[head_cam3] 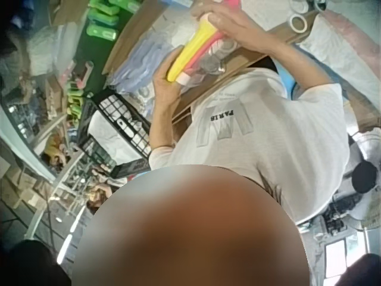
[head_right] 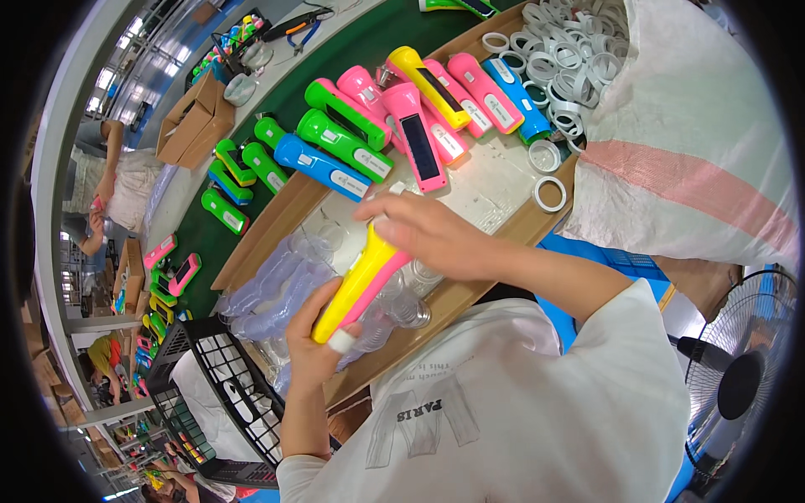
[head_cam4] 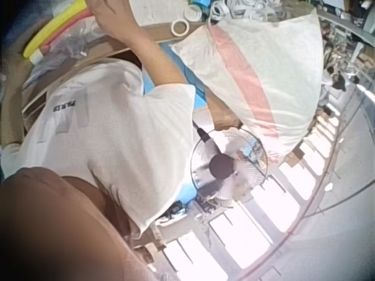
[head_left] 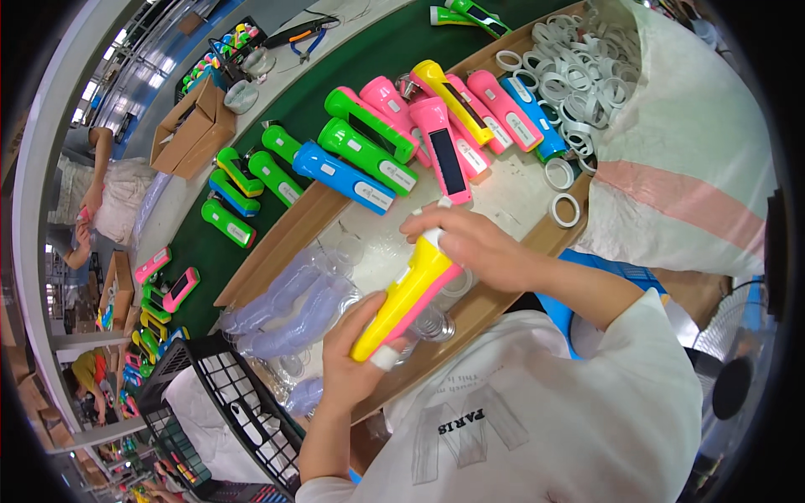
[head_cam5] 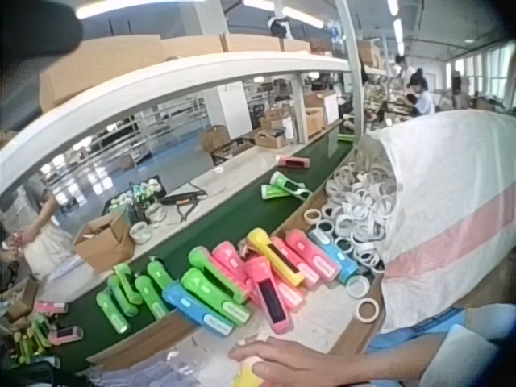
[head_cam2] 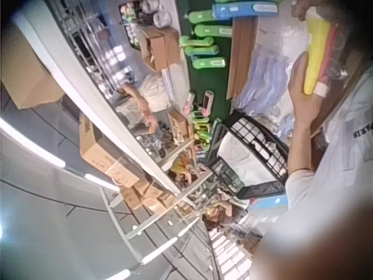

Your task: Assembling plastic flashlights by fitting reflective heads and screw rings onto colored bodies.

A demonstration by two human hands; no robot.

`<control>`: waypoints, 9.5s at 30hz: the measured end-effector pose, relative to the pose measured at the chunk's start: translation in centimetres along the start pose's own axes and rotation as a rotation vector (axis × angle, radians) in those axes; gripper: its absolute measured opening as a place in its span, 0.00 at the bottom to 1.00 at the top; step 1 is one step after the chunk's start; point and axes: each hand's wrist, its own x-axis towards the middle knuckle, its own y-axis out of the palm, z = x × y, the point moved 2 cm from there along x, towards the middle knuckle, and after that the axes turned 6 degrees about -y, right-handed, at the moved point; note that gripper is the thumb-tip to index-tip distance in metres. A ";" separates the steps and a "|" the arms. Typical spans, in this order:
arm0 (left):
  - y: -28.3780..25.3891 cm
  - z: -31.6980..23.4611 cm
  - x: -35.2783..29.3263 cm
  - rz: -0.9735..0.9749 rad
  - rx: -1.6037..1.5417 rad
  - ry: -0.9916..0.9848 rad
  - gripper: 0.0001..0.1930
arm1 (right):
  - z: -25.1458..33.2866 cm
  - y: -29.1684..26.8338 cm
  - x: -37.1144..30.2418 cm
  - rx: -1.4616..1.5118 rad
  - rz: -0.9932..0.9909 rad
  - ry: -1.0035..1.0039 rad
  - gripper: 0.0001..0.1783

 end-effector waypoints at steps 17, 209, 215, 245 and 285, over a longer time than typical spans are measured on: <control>6.8 1.2 -1.8 -0.006 -0.681 -0.370 0.33 | -0.8 3.2 -0.2 1.089 -0.331 0.336 0.23; -6.8 -5.9 5.8 0.075 0.467 0.089 0.38 | -7.2 4.7 2.8 1.371 -0.108 0.587 0.25; -5.1 -7.7 4.0 0.117 0.844 0.230 0.36 | -7.1 4.8 3.0 1.279 -0.175 0.558 0.24; -3.1 -2.8 1.8 0.594 -0.167 0.020 0.35 | 1.6 3.2 0.2 0.181 0.065 -0.519 0.30; 2.4 -3.5 2.7 0.127 1.149 0.519 0.36 | -4.6 4.8 -1.9 0.944 -0.277 1.017 0.21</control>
